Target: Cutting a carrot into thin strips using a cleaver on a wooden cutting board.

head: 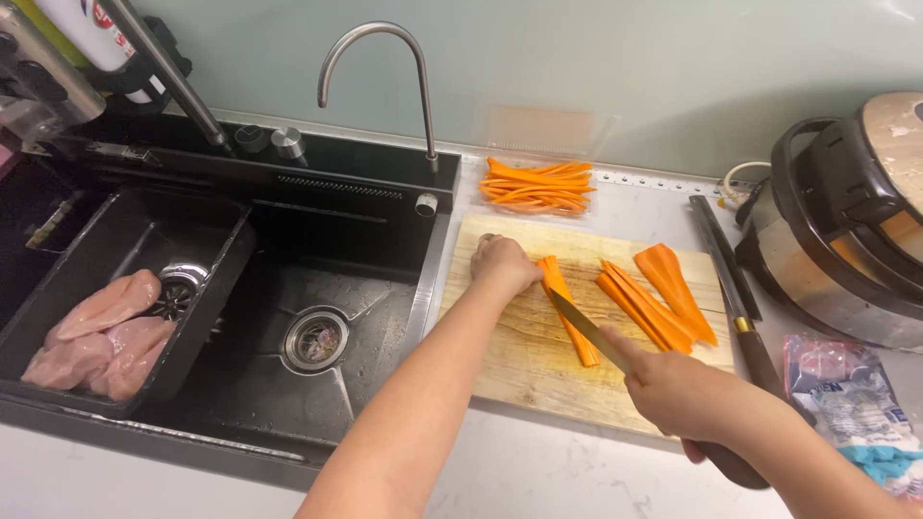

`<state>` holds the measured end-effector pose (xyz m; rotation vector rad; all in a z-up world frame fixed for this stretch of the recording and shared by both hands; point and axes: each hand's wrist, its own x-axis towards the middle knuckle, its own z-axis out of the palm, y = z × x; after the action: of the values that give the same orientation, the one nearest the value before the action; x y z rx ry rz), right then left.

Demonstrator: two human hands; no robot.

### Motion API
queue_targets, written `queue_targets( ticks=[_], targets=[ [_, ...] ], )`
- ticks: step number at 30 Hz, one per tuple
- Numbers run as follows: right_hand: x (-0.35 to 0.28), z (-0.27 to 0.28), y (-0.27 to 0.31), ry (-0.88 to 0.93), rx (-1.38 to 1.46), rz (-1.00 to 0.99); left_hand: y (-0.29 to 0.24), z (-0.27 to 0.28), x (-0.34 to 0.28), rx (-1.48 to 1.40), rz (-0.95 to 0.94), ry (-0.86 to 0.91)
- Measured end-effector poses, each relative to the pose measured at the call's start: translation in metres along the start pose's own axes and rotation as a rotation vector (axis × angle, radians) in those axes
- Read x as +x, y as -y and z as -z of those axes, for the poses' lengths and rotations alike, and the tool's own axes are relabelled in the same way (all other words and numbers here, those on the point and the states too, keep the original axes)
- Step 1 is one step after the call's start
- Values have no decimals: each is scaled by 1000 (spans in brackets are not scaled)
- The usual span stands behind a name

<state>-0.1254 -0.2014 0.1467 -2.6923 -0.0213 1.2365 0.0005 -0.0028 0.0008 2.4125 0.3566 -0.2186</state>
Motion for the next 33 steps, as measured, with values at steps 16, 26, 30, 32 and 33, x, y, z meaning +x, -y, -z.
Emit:
queue_targets(
  ticks=[16,26,30,32,33],
  targets=[
    [17,-23,-140,226,286,-17,13,-7,2,21,-108,8],
    [47,-9,-95,-83,789,78,15,-7,-29,179,-1241,-111],
    [63,-12,-85,-130,866,121,12,-8,-30,206,-1350,-23],
    [68,-13,-82,-128,869,127,12,-10,-22,242,-1412,-35],
    [70,-13,-81,-131,870,137,11,-11,-17,279,-1476,-53]
  ],
)
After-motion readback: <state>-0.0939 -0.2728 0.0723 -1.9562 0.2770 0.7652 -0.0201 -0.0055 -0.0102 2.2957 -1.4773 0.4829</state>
